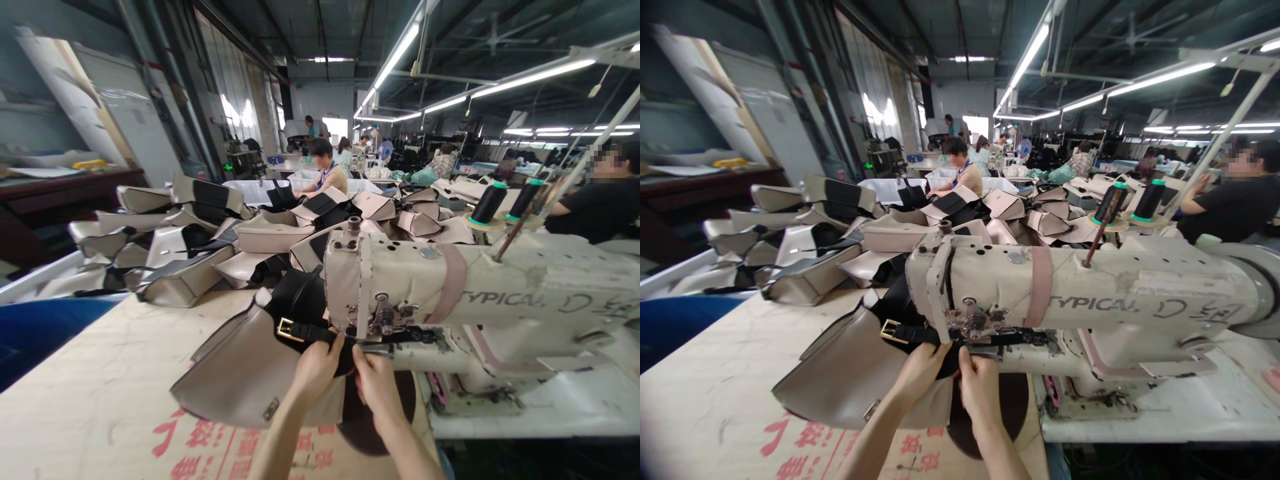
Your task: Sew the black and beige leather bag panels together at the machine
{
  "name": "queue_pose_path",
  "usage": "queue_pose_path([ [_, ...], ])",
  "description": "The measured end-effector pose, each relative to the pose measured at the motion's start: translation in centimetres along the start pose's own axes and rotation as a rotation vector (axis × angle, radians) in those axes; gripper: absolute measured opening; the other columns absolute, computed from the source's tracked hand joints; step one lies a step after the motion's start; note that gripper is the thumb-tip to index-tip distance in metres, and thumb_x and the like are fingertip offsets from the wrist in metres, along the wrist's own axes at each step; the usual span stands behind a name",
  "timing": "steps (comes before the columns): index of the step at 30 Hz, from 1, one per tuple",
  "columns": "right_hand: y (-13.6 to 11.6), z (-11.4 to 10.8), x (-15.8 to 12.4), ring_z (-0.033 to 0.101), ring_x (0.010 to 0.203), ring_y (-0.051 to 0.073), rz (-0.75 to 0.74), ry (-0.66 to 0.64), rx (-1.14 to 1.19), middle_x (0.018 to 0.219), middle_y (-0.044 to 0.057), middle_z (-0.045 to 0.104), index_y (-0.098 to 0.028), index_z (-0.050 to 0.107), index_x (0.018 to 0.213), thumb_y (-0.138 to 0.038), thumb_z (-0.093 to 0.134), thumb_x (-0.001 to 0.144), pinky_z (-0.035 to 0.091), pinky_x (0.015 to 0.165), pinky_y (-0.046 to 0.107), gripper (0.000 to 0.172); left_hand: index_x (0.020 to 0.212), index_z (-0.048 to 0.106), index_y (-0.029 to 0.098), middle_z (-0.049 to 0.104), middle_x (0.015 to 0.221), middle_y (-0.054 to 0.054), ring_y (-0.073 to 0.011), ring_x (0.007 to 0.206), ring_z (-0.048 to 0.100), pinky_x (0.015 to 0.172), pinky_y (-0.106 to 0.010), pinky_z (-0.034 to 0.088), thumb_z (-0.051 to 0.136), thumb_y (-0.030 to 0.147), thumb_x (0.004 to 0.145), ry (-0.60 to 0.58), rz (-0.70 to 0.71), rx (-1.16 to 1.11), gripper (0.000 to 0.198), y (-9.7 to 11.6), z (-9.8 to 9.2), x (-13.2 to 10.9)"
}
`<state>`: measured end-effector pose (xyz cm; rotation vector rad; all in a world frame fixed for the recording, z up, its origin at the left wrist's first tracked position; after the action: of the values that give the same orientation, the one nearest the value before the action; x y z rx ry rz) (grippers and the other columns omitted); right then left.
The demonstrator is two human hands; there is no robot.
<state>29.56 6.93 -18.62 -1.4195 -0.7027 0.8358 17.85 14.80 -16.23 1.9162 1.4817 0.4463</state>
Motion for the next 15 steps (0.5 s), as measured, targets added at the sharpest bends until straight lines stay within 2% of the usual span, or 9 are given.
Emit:
queue_pose_path([
  [2,-1.8,-2.8,-0.5,0.043,0.038,0.009,-0.127,-0.040,-0.194,0.040,-0.001,0.045,-0.015,0.056,0.050,-0.054,0.054,0.079,0.030,0.040,0.020,0.049,0.089,0.064,0.014,0.069,0.088,-0.011,-0.0245,0.085,0.062,0.070,-0.027,0.041,0.033,0.046,0.086,0.000,-0.004,0.003,0.045,-0.1,-0.1,0.0],
  [3,-2.9,-5.0,-0.7,0.048,0.043,0.010,-0.239,-0.017,-0.341,0.045,0.000,0.051,-0.016,0.060,0.056,-0.051,0.048,0.085,0.034,0.044,0.019,0.047,0.090,0.064,0.013,0.069,0.090,-0.012,-0.0254,0.087,0.061,0.071,-0.027,0.041,0.033,0.046,0.086,0.003,-0.008,0.005,0.045,-0.2,-0.1,0.0],
  [4,-4.3,-7.9,-1.0,0.052,0.048,0.010,-0.370,0.059,-0.477,0.052,0.001,0.056,-0.017,0.062,0.063,-0.047,0.045,0.088,0.037,0.049,0.019,0.043,0.091,0.064,0.013,0.069,0.093,-0.013,-0.0261,0.089,0.061,0.072,-0.028,0.041,0.034,0.046,0.085,0.005,-0.010,0.006,0.045,-0.2,-0.1,0.1],
  [7,-8.1,-18.1,-2.5,0.060,0.072,0.016,-0.814,0.447,-0.788,0.078,0.007,0.064,-0.015,0.064,0.082,-0.041,0.050,0.086,0.044,0.072,0.024,0.029,0.093,0.064,0.013,0.068,0.098,-0.014,-0.0268,0.094,0.061,0.074,-0.027,0.041,0.036,0.044,0.085,0.003,-0.019,0.000,0.043,-0.5,0.1,0.1],
  [8,-8.8,-21.3,-2.9,0.060,0.080,0.019,-0.914,0.560,-0.868,0.086,0.010,0.064,-0.013,0.063,0.088,-0.038,0.052,0.084,0.044,0.078,0.028,0.028,0.093,0.065,0.013,0.068,0.099,-0.014,-0.0268,0.095,0.060,0.075,-0.027,0.041,0.036,0.044,0.085,0.001,-0.021,-0.002,0.043,-0.5,0.2,0.1],
  [9,-9.1,-24.0,-2.8,0.059,0.087,0.023,-0.951,0.620,-0.967,0.092,0.012,0.063,-0.012,0.062,0.093,-0.037,0.053,0.083,0.043,0.083,0.032,0.029,0.094,0.065,0.013,0.068,0.099,-0.014,-0.0268,0.096,0.060,0.075,-0.027,0.041,0.036,0.044,0.085,0.002,-0.024,-0.004,0.043,-0.6,0.2,0.1],
  [10,-9.1,-26.1,-2.5,0.057,0.094,0.025,-0.965,0.612,-1.062,0.097,0.013,0.062,-0.011,0.061,0.099,-0.038,0.053,0.083,0.041,0.088,0.036,0.032,0.094,0.065,0.014,0.068,0.100,-0.014,-0.0269,0.096,0.060,0.076,-0.027,0.041,0.036,0.044,0.085,0.005,-0.025,-0.006,0.043,-0.6,0.2,0.1],
  [12,-8.5,-28.8,-1.9,0.054,0.102,0.028,-0.989,0.526,-1.202,0.107,0.013,0.060,-0.012,0.058,0.109,-0.042,0.049,0.083,0.037,0.095,0.041,0.040,0.094,0.064,0.014,0.068,0.099,-0.013,-0.0268,0.096,0.060,0.076,-0.027,0.041,0.036,0.045,0.085,0.010,-0.015,-0.015,0.043,-0.5,0.1,0.2],
  [15,-6.9,-30.0,-1.6,0.054,0.106,0.028,-1.020,0.421,-1.296,0.114,0.011,0.058,-0.014,0.053,0.119,-0.043,0.040,0.087,0.033,0.100,0.045,0.045,0.089,0.064,0.015,0.069,0.095,-0.011,-0.0256,0.091,0.061,0.073,-0.026,0.042,0.036,0.044,0.085,0.004,0.005,-0.026,0.041,-0.3,0.1,0.3],
])
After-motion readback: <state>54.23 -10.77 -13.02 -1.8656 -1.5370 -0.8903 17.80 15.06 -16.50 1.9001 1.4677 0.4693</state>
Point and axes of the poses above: each hand's wrist, its own x-axis towards the middle knuckle, its own z-axis out of the palm, y = z × x, the point moved 7 cm from there along x, towards the middle knuckle
